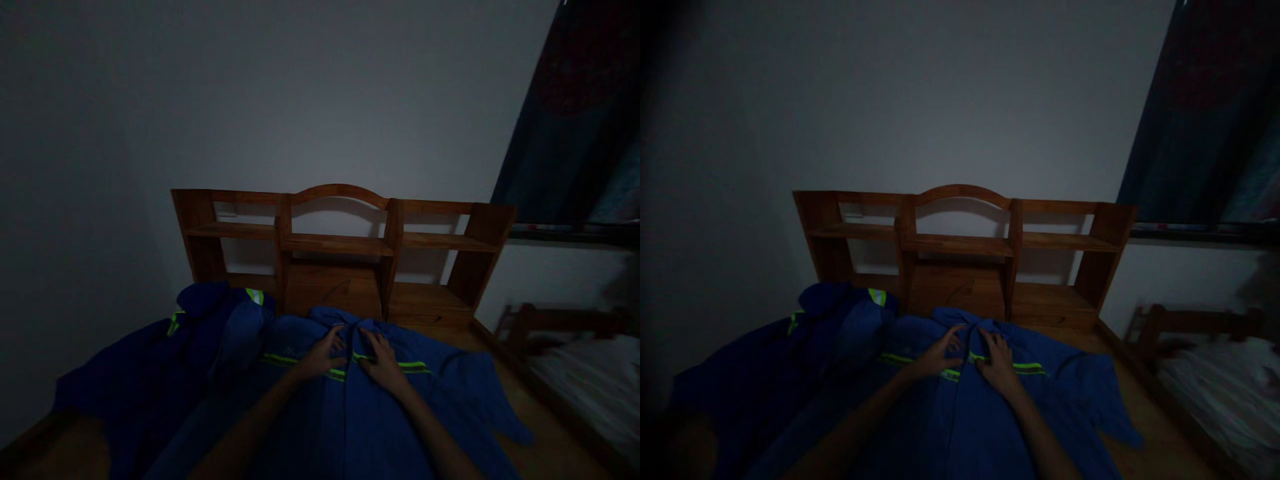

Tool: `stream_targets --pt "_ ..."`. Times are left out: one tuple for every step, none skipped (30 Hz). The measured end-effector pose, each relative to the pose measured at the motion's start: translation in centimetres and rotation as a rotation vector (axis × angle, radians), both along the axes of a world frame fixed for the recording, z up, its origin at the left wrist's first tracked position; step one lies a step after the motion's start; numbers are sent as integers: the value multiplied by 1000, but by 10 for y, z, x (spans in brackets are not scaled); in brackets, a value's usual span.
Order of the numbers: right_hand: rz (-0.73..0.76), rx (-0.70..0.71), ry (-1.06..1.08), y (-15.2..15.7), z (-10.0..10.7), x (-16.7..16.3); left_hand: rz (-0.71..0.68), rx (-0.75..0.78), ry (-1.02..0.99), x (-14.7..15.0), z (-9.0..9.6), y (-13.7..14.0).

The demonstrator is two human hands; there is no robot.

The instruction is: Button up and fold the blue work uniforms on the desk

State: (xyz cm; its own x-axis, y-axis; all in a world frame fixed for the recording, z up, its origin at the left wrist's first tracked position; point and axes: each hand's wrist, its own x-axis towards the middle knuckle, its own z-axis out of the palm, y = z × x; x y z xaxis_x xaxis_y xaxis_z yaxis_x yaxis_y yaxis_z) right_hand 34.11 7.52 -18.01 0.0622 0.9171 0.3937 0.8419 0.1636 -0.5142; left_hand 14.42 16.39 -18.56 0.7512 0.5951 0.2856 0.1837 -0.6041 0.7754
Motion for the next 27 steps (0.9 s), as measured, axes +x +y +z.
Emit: stream_targets --pt "71 27 39 -1 2 1 -27 -12 -37 -4 -4 3" --pt "137 54 75 -1 4 2 -61 -17 -56 -7 -5 5" --pt "188 74 109 -1 6 1 -92 -25 -64 -10 -6 6" --pt "225 81 135 -1 8 -1 -115 -40 -69 -12 -6 7" --pt "253 74 146 0 9 -3 -127 -57 -71 -13 -5 8" --pt "274 58 141 0 10 -5 -129 -70 -70 -13 -5 9" --pt "288 35 127 0 10 -6 -123 -76 -67 -13 -4 10" --pt "297 10 107 0 10 -7 -112 -74 -62 -13 -4 10" --pt "300 -18 89 -1 10 -8 -101 -69 -54 -12 -3 10" --pt "298 -47 78 -2 11 -7 -95 -62 -41 -12 -2 9" --pt "293 -77 78 -4 12 -6 -100 -54 -30 -12 0 8" --pt "290 -105 85 -5 14 -5 -118 -44 -23 -13 2 7" --pt "292 -127 94 -7 16 -4 -147 -30 -19 -13 5 6" --pt "298 -140 102 -9 18 -3 -179 -12 -18 -14 8 5" --pt "302 -141 103 -11 20 -3 -203 7 -22 -15 11 3" --pt "303 -132 98 -13 21 -3 -219 25 -27 -15 13 1" --pt "301 -120 84 -14 21 -3 -225 38 -30 -16 15 -1" --pt "294 -108 66 -14 21 -4 -224 47 -30 -16 15 -3" --pt "288 -101 46 -14 20 -5 -216 56 -29 -15 15 -5" --pt "282 -100 29 -13 19 -6 -200 69 -25 -14 14 -7" --pt "279 -102 17 -13 18 -7 -174 84 -19 -13 12 -9" --pt "278 -106 9 -12 17 -7 -138 98 -7 -11 10 -10" --pt "276 -110 4 -11 16 -7 -93 108 9 -9 9 -11" --pt "274 -115 1 -11 16 -7 -47 113 30 -7 8 -12" --pt "272 -118 -1 -10 15 -7 1 114 53 -5 7 -11" --pt "272 -122 -5 -10 15 -6 46 113 72 -3 8 -10" --pt "273 -124 -9 -11 16 -6 93 113 84 -1 9 -8"
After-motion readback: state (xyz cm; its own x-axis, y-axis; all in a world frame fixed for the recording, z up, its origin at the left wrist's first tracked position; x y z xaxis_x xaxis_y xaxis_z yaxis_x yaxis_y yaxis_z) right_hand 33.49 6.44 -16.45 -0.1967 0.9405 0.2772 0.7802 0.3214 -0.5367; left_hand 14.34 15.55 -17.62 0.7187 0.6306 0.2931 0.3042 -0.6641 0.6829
